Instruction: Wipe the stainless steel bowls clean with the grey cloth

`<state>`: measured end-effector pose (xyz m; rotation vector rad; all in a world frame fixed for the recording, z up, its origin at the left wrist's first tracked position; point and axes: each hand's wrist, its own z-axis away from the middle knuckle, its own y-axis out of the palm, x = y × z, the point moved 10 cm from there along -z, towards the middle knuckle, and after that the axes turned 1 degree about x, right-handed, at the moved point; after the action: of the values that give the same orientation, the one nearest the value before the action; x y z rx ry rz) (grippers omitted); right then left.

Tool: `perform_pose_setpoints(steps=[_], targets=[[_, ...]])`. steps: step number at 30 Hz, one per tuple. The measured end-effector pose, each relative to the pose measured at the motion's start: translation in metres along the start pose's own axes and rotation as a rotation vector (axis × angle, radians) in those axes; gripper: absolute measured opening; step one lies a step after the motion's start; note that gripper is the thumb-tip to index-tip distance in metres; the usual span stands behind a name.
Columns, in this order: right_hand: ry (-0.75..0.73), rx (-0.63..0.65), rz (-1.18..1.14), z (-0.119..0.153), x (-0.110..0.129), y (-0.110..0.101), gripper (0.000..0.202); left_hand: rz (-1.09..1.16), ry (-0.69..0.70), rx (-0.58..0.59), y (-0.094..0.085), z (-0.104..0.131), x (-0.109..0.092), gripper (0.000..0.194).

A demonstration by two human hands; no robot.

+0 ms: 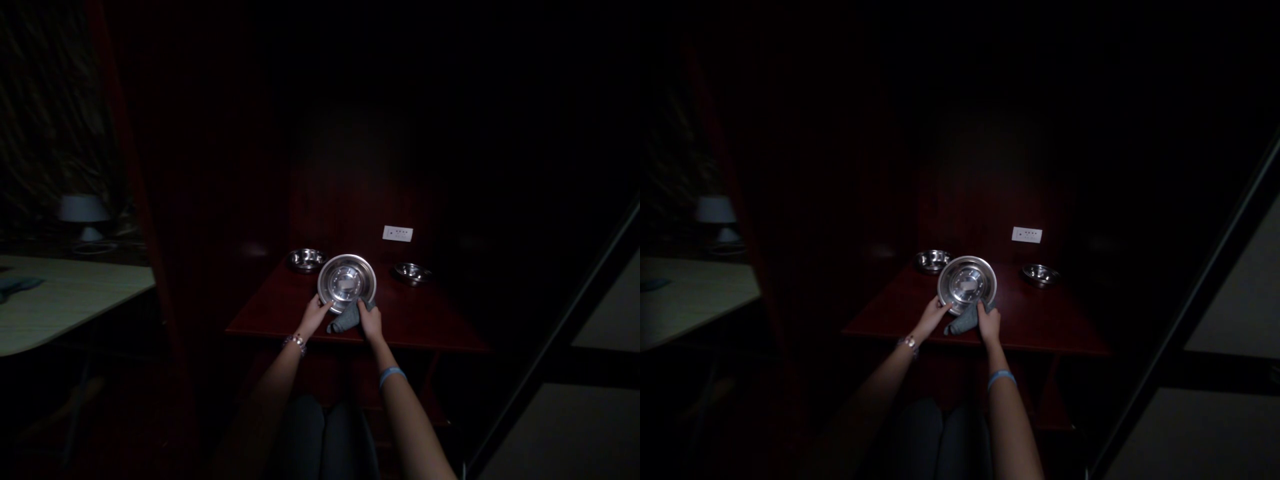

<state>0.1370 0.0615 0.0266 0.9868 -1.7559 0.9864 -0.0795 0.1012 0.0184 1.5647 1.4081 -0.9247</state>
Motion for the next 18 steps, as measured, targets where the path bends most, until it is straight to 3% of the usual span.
perform_pose_setpoints(steps=[18], targets=[[0.010, -0.003, -0.033, -0.001, -0.005, 0.002, 0.045, 0.000, 0.027, -0.005, 0.003, 0.007, -0.020, 0.045]])
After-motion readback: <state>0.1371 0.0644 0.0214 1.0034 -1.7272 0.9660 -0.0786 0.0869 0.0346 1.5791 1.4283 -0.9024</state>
